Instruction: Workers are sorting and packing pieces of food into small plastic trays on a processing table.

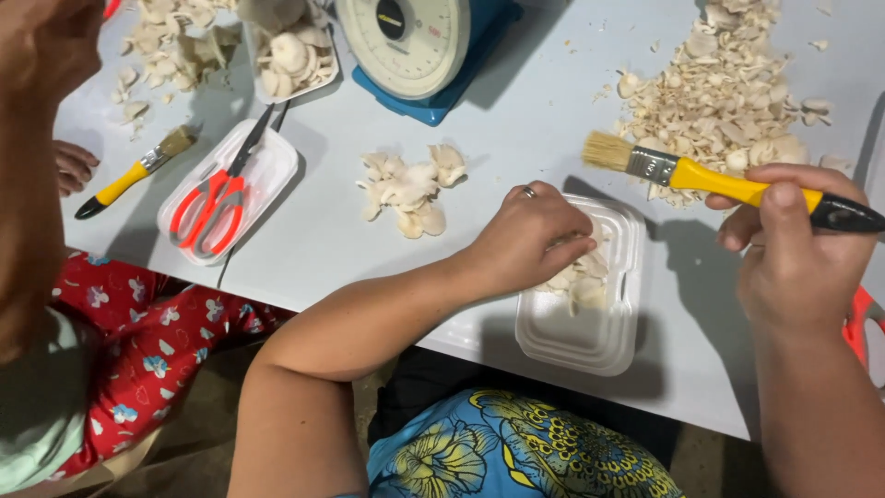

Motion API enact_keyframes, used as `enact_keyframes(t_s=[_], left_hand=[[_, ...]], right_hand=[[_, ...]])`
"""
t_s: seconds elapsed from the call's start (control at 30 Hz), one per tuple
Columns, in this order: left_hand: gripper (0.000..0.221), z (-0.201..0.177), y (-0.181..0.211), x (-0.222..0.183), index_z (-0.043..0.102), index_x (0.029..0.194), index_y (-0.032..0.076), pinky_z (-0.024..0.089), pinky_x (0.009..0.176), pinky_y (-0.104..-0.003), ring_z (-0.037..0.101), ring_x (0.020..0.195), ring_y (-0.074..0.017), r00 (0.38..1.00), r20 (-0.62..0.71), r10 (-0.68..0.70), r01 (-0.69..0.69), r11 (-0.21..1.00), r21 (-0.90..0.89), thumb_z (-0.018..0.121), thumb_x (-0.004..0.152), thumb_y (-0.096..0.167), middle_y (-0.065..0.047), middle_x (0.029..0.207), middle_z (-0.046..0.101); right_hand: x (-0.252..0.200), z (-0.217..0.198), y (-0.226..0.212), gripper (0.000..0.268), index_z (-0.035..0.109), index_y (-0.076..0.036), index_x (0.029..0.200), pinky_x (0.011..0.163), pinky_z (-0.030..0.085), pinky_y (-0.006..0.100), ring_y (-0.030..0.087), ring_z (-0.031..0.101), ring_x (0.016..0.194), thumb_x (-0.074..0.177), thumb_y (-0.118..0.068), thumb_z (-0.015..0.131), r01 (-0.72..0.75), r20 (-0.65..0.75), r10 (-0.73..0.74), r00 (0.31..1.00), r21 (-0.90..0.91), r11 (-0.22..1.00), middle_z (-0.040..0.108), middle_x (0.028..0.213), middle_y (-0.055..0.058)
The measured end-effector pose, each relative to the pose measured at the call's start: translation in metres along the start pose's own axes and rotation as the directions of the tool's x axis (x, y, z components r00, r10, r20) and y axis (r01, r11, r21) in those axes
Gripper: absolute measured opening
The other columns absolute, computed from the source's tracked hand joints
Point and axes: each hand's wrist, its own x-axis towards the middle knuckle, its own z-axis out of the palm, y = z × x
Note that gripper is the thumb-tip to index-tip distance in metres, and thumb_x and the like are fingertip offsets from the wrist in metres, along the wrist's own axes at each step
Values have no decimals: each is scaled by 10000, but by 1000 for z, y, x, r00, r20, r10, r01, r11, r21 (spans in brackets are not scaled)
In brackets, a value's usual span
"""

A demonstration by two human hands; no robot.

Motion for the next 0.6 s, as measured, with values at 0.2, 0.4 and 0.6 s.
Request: enact_keyframes(t_s=[0.2,0.4,0.6], left_hand=[[282,-31,4,7,809,964,145,446,947,-458,530,1073,-283,992,40,-121,124,989,-84,659,945,383,-65,1080,672],[397,-91,-88,-2,763,1081,123,449,914,-531,638,1027,-410,986,-26,-164,148,796,587,806,792,391,-143,1062,687],[264,-109,-102,0,753,876,121,439,819,-535,585,962,-384,887,155,-434,229,707,669,647,934,356,-114,967,643]], right_hand=[[1,-1,2,355,591,-17,1237,596,481,270,301,730,884,1188,-369,604,-10,-15,10,1000,5,1000,604,1129,122],[1,-1,5,343,605,-1,1246,569,459,270,299,711,840,1178,-337,605,-27,-12,27,1000,7,1000,592,1101,127],[1,1,5,343,594,18,1254,575,461,269,320,717,859,1189,-319,584,-17,28,18,999,-23,1000,566,1072,144]])
